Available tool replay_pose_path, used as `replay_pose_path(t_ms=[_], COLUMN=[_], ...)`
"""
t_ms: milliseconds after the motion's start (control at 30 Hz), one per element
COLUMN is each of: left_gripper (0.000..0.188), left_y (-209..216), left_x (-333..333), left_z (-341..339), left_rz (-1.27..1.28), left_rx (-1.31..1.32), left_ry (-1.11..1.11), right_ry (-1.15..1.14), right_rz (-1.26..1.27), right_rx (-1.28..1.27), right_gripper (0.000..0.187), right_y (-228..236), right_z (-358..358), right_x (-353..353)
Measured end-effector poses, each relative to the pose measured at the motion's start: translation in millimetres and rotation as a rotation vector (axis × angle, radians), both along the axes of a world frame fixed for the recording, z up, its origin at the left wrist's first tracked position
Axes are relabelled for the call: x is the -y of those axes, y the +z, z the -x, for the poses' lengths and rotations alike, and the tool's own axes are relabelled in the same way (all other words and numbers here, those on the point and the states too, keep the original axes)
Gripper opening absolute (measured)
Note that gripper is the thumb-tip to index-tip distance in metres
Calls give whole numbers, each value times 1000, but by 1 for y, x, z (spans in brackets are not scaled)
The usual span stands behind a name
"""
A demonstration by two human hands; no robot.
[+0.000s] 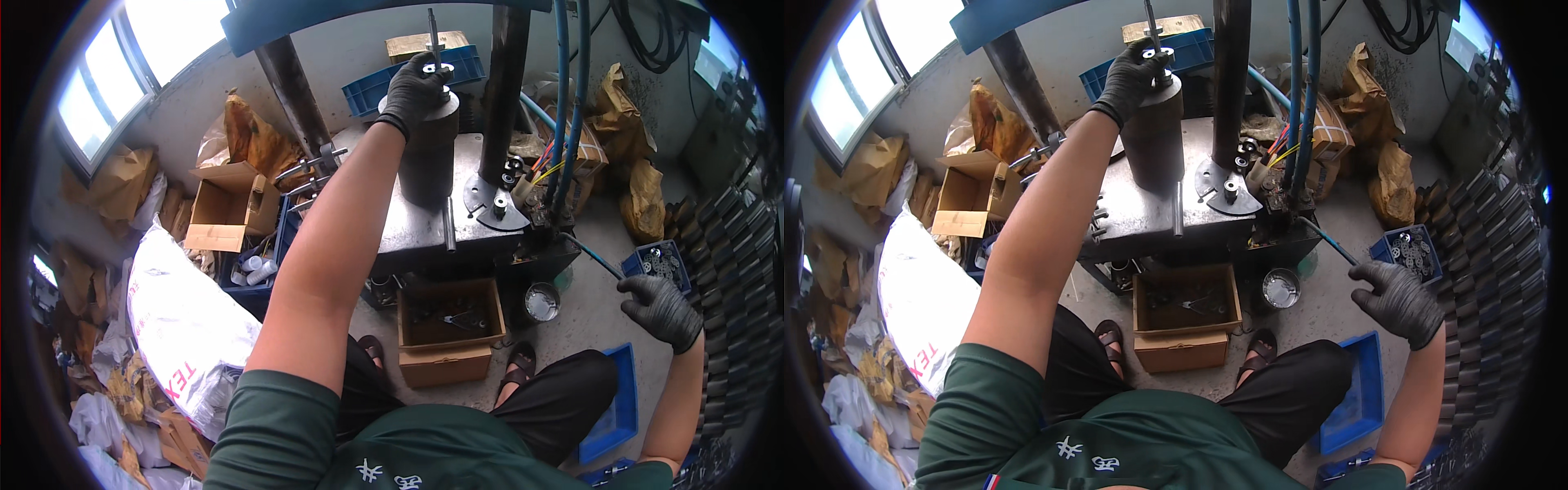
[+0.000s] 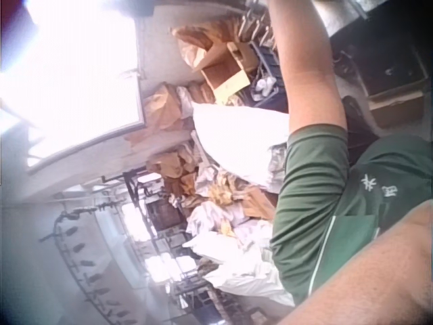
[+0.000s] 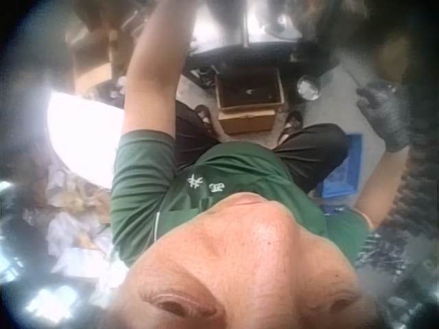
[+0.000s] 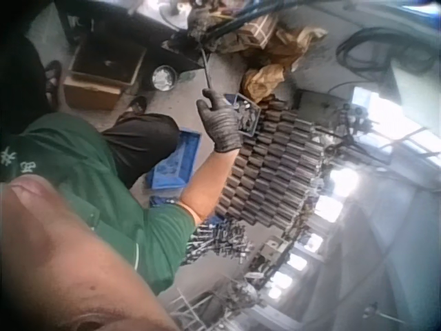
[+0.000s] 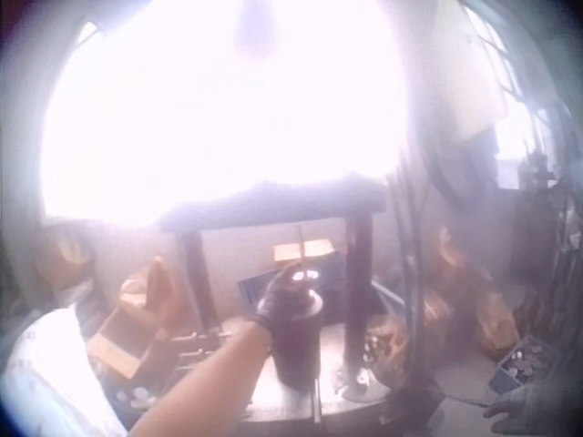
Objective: Assembling and pressing metal components using a mechanical press.
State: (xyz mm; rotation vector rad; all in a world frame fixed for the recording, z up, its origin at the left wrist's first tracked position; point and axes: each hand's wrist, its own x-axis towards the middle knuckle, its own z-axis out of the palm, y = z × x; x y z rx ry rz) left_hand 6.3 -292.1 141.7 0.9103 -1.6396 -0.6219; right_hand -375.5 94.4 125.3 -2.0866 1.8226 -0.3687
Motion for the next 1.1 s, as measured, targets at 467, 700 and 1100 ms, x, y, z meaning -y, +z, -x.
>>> replay_pose_path(t_ms=[467,700,1100], left_gripper=[47,47,37], left_y=[7,8,4], left_x=[-23,-23,-16], left_z=[3,2,2], left_rz=[-80,-53,-158], left_rx=[24,98,-77], left_ry=[41,77,-61], right_ry=[-110,-81,22], right_rz=[4,-82,-80], right_rx=[-188,-193,-126], right_gripper=[18,21,23], right_y=[-46,-24,-30], right_z=[-34,-31,-8], right_x=[-49,-33,-28])
